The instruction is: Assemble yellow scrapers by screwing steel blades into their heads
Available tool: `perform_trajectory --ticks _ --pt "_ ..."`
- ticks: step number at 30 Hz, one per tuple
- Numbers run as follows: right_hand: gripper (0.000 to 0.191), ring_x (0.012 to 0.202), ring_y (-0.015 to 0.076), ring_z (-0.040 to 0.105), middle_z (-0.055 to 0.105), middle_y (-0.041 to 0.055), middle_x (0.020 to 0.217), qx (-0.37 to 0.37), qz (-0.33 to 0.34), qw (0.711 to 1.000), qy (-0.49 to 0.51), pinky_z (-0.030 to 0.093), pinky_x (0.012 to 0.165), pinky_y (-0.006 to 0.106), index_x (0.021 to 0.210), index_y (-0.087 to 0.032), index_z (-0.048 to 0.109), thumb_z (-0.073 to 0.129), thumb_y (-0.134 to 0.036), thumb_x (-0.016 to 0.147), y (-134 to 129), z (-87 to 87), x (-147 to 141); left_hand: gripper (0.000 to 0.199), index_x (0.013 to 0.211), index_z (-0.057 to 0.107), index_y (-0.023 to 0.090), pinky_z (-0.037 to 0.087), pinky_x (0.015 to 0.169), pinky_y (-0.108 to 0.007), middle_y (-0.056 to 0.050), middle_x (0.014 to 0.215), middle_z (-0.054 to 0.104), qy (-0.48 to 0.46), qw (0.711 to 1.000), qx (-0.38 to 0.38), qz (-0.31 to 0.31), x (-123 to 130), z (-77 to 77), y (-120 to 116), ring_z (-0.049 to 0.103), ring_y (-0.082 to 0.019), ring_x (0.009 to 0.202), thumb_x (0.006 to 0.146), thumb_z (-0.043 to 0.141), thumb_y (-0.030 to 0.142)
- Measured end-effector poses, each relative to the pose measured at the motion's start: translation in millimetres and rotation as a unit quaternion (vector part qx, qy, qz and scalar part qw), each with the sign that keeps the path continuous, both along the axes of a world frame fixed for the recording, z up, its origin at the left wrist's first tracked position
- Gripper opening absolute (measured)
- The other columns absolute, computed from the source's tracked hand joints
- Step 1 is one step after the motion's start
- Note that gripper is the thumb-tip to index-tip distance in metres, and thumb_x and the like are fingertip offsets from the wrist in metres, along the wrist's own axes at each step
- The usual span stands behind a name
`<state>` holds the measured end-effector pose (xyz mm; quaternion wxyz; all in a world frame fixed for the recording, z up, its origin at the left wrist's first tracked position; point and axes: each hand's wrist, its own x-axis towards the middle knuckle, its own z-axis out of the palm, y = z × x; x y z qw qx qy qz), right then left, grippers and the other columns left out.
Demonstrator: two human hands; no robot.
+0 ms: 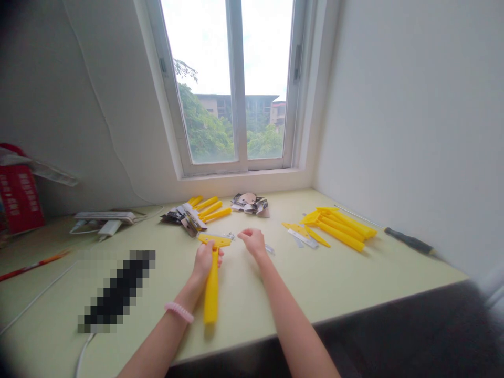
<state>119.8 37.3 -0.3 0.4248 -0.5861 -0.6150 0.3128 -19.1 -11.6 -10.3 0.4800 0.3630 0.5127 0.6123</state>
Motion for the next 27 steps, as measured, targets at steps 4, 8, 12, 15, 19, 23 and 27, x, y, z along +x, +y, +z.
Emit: perform_trajectory --ticks 4,8,12,15,19,23,27 --pt "0.022 0.072 0.0146 0.056 0.065 0.0031 0.077 -0.011 0.128 0.986 0.110 0.040 0.066 0.024 0.074 -0.015 0.066 0.061 -0.031 0.061 -10 8.4 -5 0.019 0.077 0.045 0.013 0.032 0.032 -0.021 0.003 0.045 0.050 0.010 1.000 0.000 -0.007 0 1.2 -1 0.042 -0.009 0.030 0.076 0.039 0.032" --pt "0.016 0.077 0.0158 0.054 0.062 0.0032 0.078 0.024 0.168 0.980 0.107 0.039 0.073 0.026 0.063 -0.015 0.066 0.063 -0.030 0.058 -15 9.3 -11 0.020 0.076 0.047 0.012 0.032 0.033 -0.021 0.002 0.045 0.051 0.016 1.000 -0.007 -0.021 1 1.4 -2 0.043 -0.009 0.030 0.075 0.039 0.031" --pt "0.014 0.079 0.0166 0.053 0.060 0.0034 0.078 0.030 0.162 0.983 0.084 0.039 0.074 0.027 0.063 -0.016 0.066 0.063 -0.028 0.058 -12 6.5 -13 0.018 0.074 0.046 0.013 0.032 0.033 -0.020 0.002 0.045 0.051 0.015 1.000 -0.002 -0.021 2 0.2 -2 0.042 -0.008 0.030 0.074 0.039 0.030" --pt "0.013 0.078 0.0166 0.054 0.060 0.0034 0.077 0.036 0.167 0.982 0.079 0.039 0.073 0.027 0.063 -0.016 0.065 0.062 -0.028 0.059 -12 5.9 -15 0.017 0.073 0.045 0.014 0.032 0.032 -0.020 0.002 0.045 0.051 0.026 0.999 0.000 -0.020 2 -0.3 -2 0.042 -0.009 0.030 0.075 0.039 0.029" --pt "0.012 0.072 0.0149 0.054 0.061 0.0019 0.073 0.016 0.173 0.981 0.086 0.039 0.067 0.026 0.064 -0.016 0.063 0.061 -0.027 0.060 -15 7.6 -16 0.017 0.073 0.045 0.014 0.032 0.031 -0.020 0.002 0.045 0.051 0.031 0.999 0.002 -0.021 2 -0.6 -2 0.042 -0.009 0.030 0.075 0.038 0.030" --pt "0.011 0.065 0.0128 0.052 0.059 -0.0006 0.066 -0.029 0.179 0.978 0.107 0.037 0.059 0.024 0.068 -0.017 0.061 0.060 -0.025 0.060 -18 9.2 -17 0.017 0.074 0.045 0.014 0.031 0.030 -0.020 0.002 0.044 0.051 0.028 0.999 0.001 -0.021 2 -0.3 -2 0.042 -0.009 0.029 0.076 0.037 0.030" --pt "0.011 0.060 0.0107 0.049 0.056 -0.0022 0.063 -0.056 0.180 0.974 0.127 0.036 0.055 0.022 0.068 -0.017 0.058 0.059 -0.023 0.059 -19 8.4 -18 0.017 0.074 0.045 0.014 0.032 0.031 -0.020 0.002 0.043 0.051 0.029 0.999 0.001 -0.028 3 0.6 -3 0.042 -0.009 0.029 0.075 0.038 0.029"
